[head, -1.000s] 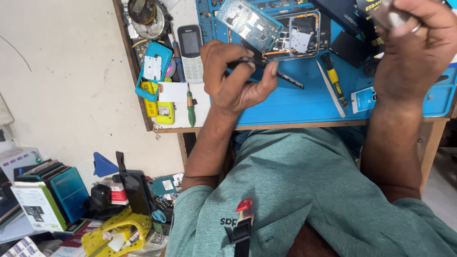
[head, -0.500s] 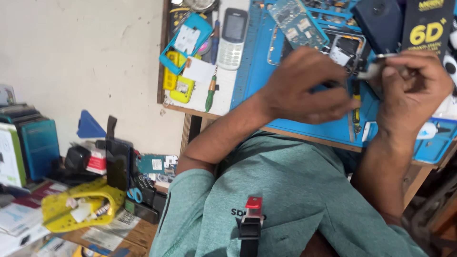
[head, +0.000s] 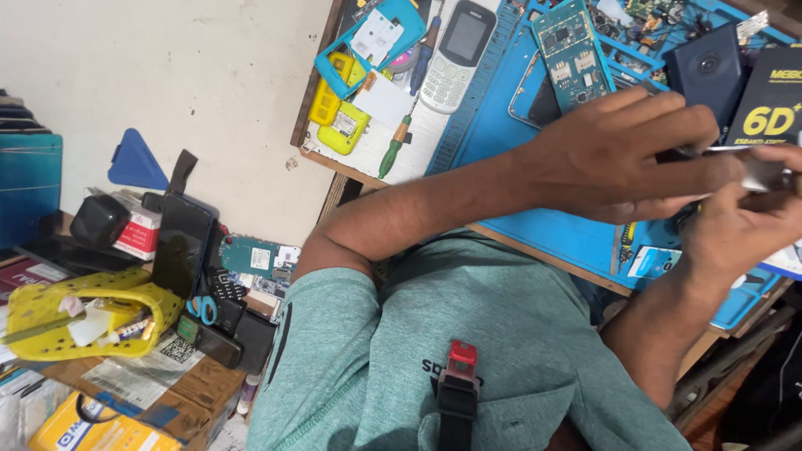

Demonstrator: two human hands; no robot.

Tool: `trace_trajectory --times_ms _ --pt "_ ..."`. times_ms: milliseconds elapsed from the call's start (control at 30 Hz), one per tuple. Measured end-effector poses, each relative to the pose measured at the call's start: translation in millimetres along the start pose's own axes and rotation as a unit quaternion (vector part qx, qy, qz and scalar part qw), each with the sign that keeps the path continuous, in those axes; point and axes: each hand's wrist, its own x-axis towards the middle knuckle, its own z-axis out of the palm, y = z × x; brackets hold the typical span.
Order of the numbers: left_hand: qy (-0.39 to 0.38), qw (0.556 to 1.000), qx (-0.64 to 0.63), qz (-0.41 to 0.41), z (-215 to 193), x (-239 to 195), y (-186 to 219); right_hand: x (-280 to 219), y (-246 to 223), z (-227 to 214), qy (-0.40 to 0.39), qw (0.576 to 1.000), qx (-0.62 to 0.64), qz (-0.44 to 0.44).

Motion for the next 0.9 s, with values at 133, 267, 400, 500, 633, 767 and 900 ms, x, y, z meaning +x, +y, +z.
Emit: trace_trajectory --times_ms 133,267,400,500,633,767,900 --pt "-0.002 1.0 -0.018 0.005 6.2 2.6 2.7 -3.4 2.3 -4.4 -0.014 0.997 -0.063 -0.031" --pt "-0.001 1.0 -0.008 0.016 8.6 4.8 -1.8 -5.7 4.5 -8.3 0.004 0.995 -0.098 -0.024" --pt "-0.012 0.999 -0.023 0.019 5.6 7.9 -8.4 -0.3 7.6 -15.7 -0.059 0.99 -0.114 -0.063" --pt "0.006 1.0 -0.025 0.01 0.4 7.5 -10.9 -0.9 5.9 -17.4 -0.061 0.981 -0.173 -0.062" --pt "0.008 0.998 -0.038 -0.04 -13.0 4.2 -18.3 2.8 -9.4 -7.5 -0.09 0.958 -0.264 -0.073" --pt "-0.008 0.997 -0.023 -0.079 -17.2 -0.3 -25.4 5.6 -24.8 5.4 -0.109 0.978 -0.18 0.002" --pt "0.017 0.997 -0.013 -0.073 -17.6 0.5 -26.9 7.2 -33.3 20.0 -0.113 0.986 -0.111 0.044"
